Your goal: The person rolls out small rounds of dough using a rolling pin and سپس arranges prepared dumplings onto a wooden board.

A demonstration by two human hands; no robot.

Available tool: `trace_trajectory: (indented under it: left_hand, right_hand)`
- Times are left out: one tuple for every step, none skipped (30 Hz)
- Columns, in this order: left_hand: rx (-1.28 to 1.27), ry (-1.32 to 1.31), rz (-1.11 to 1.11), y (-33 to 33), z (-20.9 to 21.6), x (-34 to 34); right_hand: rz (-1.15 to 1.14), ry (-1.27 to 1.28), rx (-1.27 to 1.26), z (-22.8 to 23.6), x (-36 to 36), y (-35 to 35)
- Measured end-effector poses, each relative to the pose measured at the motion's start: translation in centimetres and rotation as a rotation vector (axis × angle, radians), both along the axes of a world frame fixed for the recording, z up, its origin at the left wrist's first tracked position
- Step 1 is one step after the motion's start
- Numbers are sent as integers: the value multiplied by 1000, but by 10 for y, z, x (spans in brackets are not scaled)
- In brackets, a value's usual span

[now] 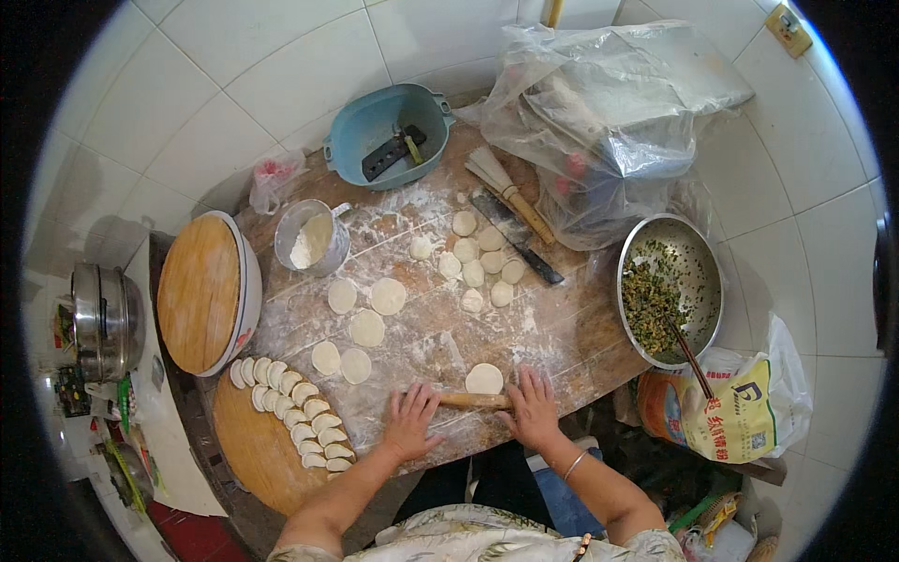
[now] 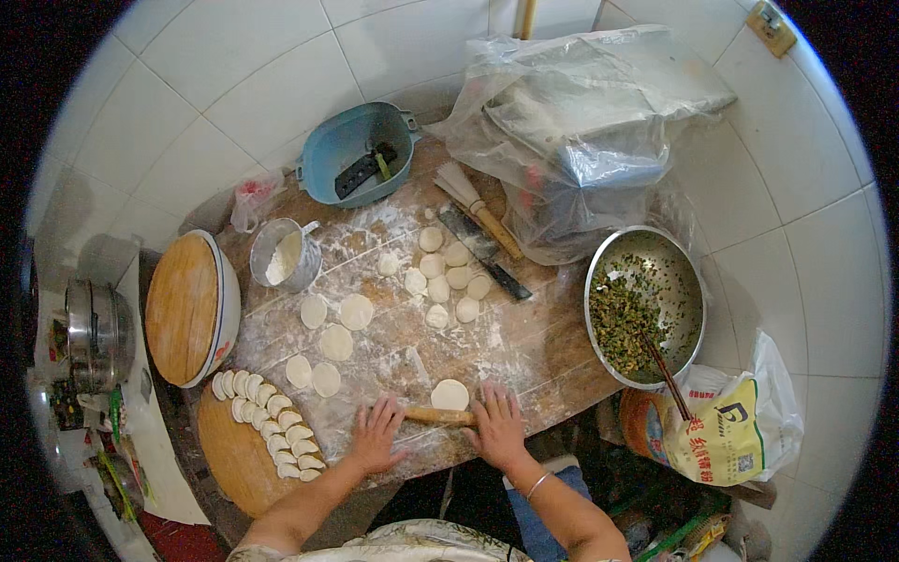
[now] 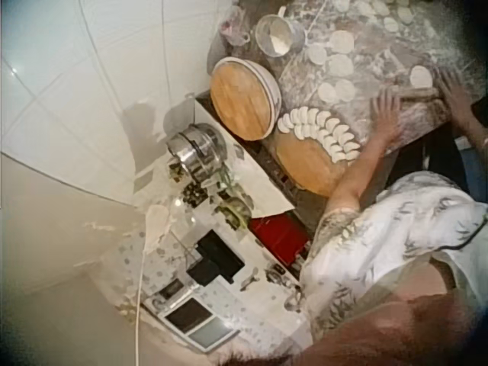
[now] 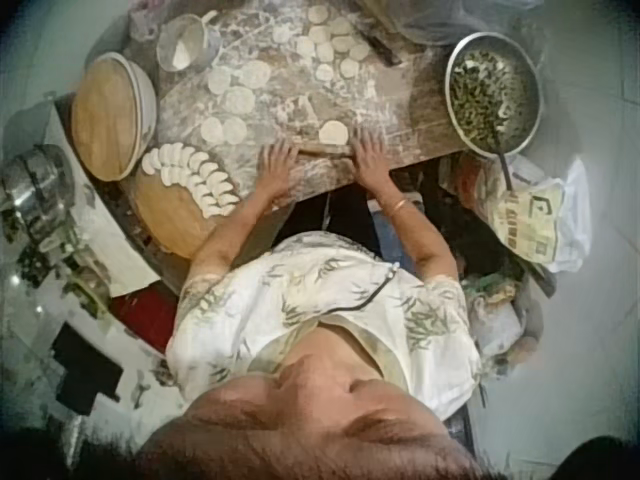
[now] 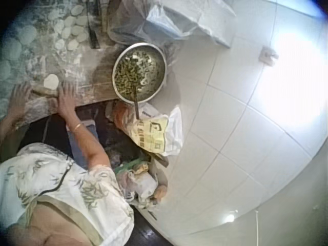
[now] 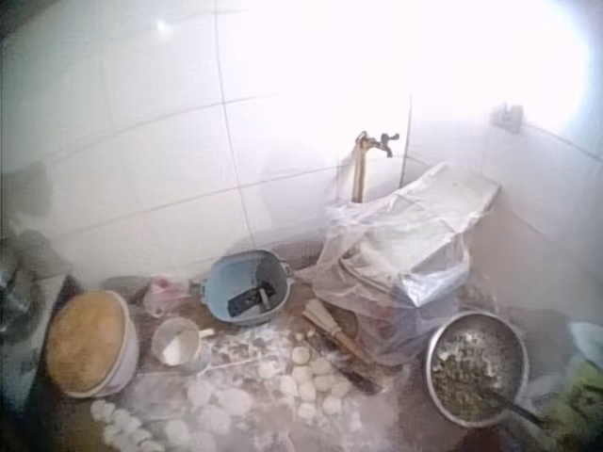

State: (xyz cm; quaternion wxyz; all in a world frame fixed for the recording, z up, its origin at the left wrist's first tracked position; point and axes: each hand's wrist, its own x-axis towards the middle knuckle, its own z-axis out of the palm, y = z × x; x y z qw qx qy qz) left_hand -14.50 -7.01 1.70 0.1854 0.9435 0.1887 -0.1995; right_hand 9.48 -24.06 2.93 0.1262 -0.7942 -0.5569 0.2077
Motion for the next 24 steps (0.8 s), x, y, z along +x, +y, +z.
trace_trajectory:
  left_hand:
    - [-7, -56, 46, -9, -3, -6]
    - [-17, -59, 39, -16, -1, -14]
    - [-28, -66, 30, -22, 0, -21]
    - [-39, -73, 20, -25, 0, -26]
    - [-54, -86, 17, -25, -5, -30]
    - [-37, -72, 12, -21, -2, -21]
    - [-20, -57, 7, -12, -4, -6]
    - [-2, -43, -1, 0, -4, 15]
    - [56, 0, -48, 14, 1, 40]
    - [86, -13, -23, 29, 0, 64]
    - [115, -27, 0, 42, -1, 86]
    - [105, -60, 58, 53, -3, 104]
    - [103, -94, 124, 64, -5, 119]
    - [104, -141, 176, 73, -6, 135]
    - [99, -154, 193, 70, -8, 140]
    - [95, -168, 211, 63, -10, 141]
    - [85, -179, 230, 52, -13, 140]
    - [73, -185, 205, 36, -17, 136]
    - [61, -192, 178, 17, -23, 131]
    - [49, -195, 158, -1, -26, 125]
    - [12, -212, 204, -15, -22, 123]
    - [-27, -230, 250, -29, -18, 121]
    - [-67, -249, 292, -40, -14, 118]
    - [-88, -237, 280, -48, -14, 113]
  right_hand:
    - [13, -16, -3, -6, -6, -7]
    - [22, -24, 1, -12, -14, -18]
    - [31, -35, 4, -15, -18, -29]
    - [38, -47, 7, -20, -17, -36]
    - [8, 26, 33, -16, -15, -37]
    - [-24, 22, 59, -21, -14, -37]
    - [-56, 19, 85, -28, -9, -34]
    - [-91, 16, 112, -34, -3, -28]
    - [-122, -24, 140, -28, 9, -14]
    - [-133, -98, 57, -31, 21, 3]
    - [-172, -151, 5, -27, 37, 21]
    - [-240, -178, 72, -31, 53, 36]
    - [-220, -151, 116, -32, 63, 46]
    - [-214, -136, 166, -32, 75, 55]
    - [-122, -120, 133, -34, 79, 55]
    - [-29, -106, 101, -36, 82, 54]
    - [65, -89, 62, -38, 83, 51]
    - [23, -88, 95, -41, 82, 49]
    - [-21, -87, 127, -44, 81, 46]
    - [-57, -83, 159, -45, 80, 44]
    - [-107, -58, 220, -44, 79, 41]
    - [-149, -34, 255, -43, 79, 38]
    - [-195, -12, 288, -43, 78, 34]
    - [-239, 12, 321, -42, 78, 31]
